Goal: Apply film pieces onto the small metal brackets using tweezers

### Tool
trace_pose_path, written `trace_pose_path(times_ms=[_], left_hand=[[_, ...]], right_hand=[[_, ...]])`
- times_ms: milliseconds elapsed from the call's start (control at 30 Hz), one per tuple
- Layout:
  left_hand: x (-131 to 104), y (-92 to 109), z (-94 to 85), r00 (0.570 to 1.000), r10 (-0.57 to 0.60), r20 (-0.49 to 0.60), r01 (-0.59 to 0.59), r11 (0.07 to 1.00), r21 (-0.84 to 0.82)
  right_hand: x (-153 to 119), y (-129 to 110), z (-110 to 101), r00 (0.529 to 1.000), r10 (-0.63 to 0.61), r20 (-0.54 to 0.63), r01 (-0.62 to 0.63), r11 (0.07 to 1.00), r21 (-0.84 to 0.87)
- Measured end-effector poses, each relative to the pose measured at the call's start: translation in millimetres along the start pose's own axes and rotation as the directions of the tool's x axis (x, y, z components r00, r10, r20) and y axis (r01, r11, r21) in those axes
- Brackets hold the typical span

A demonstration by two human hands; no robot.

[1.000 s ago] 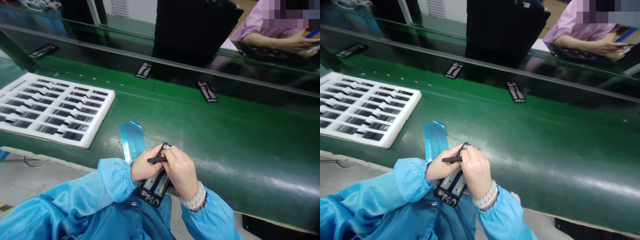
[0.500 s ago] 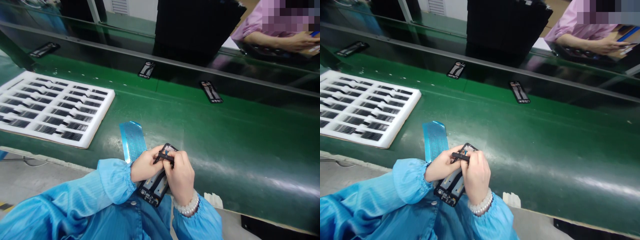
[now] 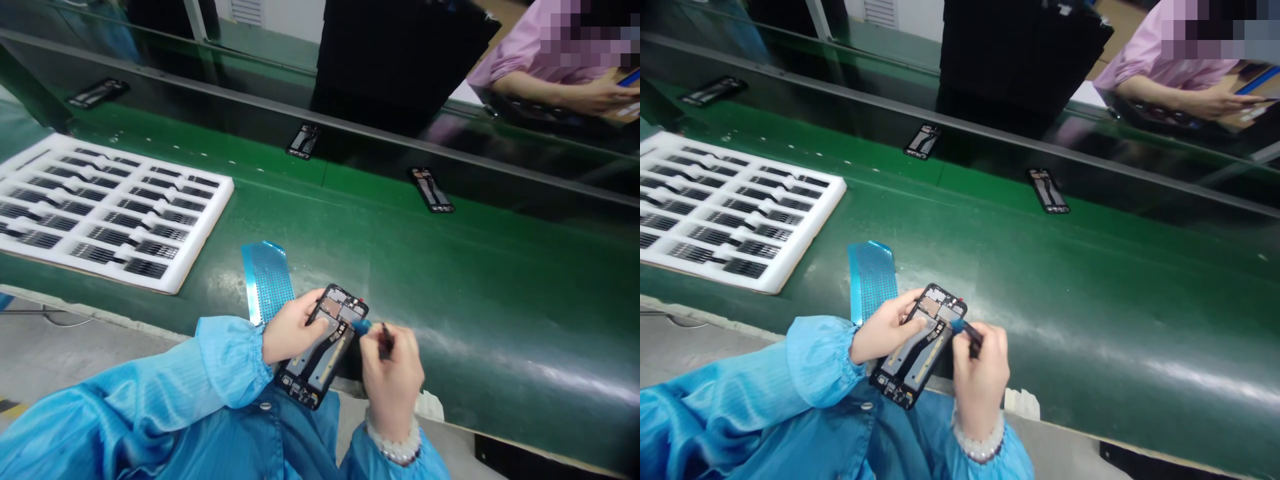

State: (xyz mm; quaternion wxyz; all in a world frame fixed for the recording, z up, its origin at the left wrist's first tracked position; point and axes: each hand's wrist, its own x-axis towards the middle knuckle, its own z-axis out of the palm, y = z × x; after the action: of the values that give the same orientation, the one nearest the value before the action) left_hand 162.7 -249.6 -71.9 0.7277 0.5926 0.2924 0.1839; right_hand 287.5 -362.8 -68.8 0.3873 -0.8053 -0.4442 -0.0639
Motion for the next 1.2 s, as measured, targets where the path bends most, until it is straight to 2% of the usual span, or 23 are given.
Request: trace_pose_path(times_ms=[100, 200, 300, 433, 533, 633, 733, 800, 833, 933, 1033, 1200], left_hand=[[1.6, -1.5, 0.1, 0.999, 0.021, -0.025, -0.022, 0.999, -0.042], [1.2, -1.0, 0.7, 1.000, 0.020, -0.024, -0.020, 1.000, -0.016], [-1.7, -0.3, -0.1, 0.999, 0.030, -0.014, -0.030, 0.999, 0.014], [-4.3, 0.9, -3.5, 0.993, 0.118, 0.017, -0.119, 0.987, 0.110], [-3.1, 2.8, -5.2, 0.987, 0.160, 0.034, -0.163, 0.960, 0.227], [-1.2, 3.1, -5.7, 0.984, 0.158, 0.079, -0.174, 0.948, 0.266], [-1.1, 1.8, -7.0, 0.980, 0.165, 0.108, -0.190, 0.935, 0.299], [-2.0, 1.7, -8.4, 0.973, 0.174, 0.155, -0.215, 0.924, 0.315], [-2.6, 2.3, -9.1, 0.966, 0.178, 0.188, -0.232, 0.918, 0.321], [-4.2, 5.2, -10.7, 0.941, 0.178, 0.288, -0.276, 0.894, 0.352], [-5.1, 6.3, -11.8, 0.914, 0.181, 0.362, -0.322, 0.868, 0.379], [-5.5, 0.6, -14.2, 0.895, 0.187, 0.404, -0.367, 0.826, 0.429]], right_hand=[[5.1, 6.8, -12.9, 0.997, 0.059, -0.051, -0.056, 0.997, 0.056], [5.3, 0.1, -15.9, 0.997, 0.055, 0.050, -0.063, 0.982, 0.176], [1.8, -15.2, -7.6, 0.989, 0.025, 0.147, -0.062, 0.966, 0.249], [1.0, -29.0, 6.0, 0.974, 0.023, 0.224, -0.086, 0.958, 0.275], [2.5, -31.5, 9.7, 0.967, -0.017, 0.253, -0.062, 0.951, 0.301], [2.2, -28.7, 7.6, 0.954, -0.067, 0.292, -0.040, 0.937, 0.348], [3.2, -19.8, 3.2, 0.947, -0.195, 0.254, 0.095, 0.928, 0.361], [7.2, -12.2, 0.6, 0.916, -0.340, 0.214, 0.282, 0.924, 0.259], [10.5, -8.8, -0.3, 0.885, -0.411, 0.217, 0.378, 0.909, 0.178], [23.3, -3.0, -2.9, 0.788, -0.541, 0.295, 0.570, 0.822, -0.015], [36.0, -2.8, -6.6, 0.713, -0.583, 0.389, 0.651, 0.756, -0.060], [47.5, -0.6, -12.8, 0.612, -0.611, 0.502, 0.732, 0.678, -0.068]])
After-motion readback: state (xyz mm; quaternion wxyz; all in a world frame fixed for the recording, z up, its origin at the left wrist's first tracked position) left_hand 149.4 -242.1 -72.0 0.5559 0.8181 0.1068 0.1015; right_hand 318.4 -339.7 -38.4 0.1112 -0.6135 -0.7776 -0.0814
